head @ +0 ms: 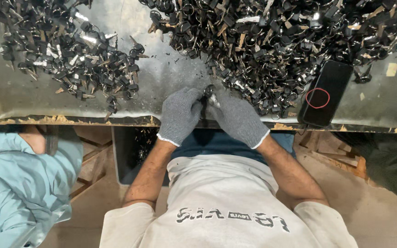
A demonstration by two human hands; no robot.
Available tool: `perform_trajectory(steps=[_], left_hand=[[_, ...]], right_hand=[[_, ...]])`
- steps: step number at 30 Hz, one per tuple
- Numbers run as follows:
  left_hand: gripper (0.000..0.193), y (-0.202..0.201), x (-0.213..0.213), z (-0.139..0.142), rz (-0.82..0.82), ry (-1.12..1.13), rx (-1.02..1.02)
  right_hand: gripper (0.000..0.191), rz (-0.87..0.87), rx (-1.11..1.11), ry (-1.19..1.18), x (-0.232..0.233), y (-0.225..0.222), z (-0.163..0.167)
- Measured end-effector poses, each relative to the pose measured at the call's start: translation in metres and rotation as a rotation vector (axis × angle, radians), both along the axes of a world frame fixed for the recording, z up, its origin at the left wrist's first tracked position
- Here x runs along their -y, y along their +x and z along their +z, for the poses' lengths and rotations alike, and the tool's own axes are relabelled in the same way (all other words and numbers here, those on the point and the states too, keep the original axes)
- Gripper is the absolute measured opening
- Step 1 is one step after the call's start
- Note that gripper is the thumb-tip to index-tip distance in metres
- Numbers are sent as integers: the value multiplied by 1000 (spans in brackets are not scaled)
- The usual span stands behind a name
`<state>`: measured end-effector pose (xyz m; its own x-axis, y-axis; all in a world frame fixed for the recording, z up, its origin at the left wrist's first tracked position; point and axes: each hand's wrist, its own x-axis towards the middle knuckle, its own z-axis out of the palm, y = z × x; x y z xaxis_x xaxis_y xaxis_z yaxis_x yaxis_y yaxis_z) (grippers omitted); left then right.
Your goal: The person sits at a metal table covered with a large pile of small black metal components and sorts through them by hand. Wearing gray gloves, they pick up individual pieces, turn them over in their fingers, and drop selected pieces into a bin below the table edge, repeating this handling throughout the episode.
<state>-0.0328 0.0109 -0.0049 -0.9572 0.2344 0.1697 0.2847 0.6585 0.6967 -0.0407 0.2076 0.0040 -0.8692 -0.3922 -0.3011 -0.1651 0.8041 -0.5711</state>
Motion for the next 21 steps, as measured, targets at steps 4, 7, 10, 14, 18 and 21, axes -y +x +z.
perform_trajectory(steps=[4,7,10,14,18,21], left_hand=[[19,-2,3,-11,-42,-35,9],[18,1,-2,-21,-47,-145,-55],[23,5,-5,-26,-82,-243,-131],[19,6,-3,-22,-31,-101,-105],[19,7,-2,-16,55,-43,-30],[18,10,-5,-17,69,-53,-15]], right_hand=[[44,72,-362,7,9,8,-12],[19,-12,-323,254,25,19,-21],[20,10,-391,398,30,22,-24],[24,108,-457,331,17,17,-16],[14,91,-295,183,7,14,-6],[25,-91,-294,234,8,11,-5]])
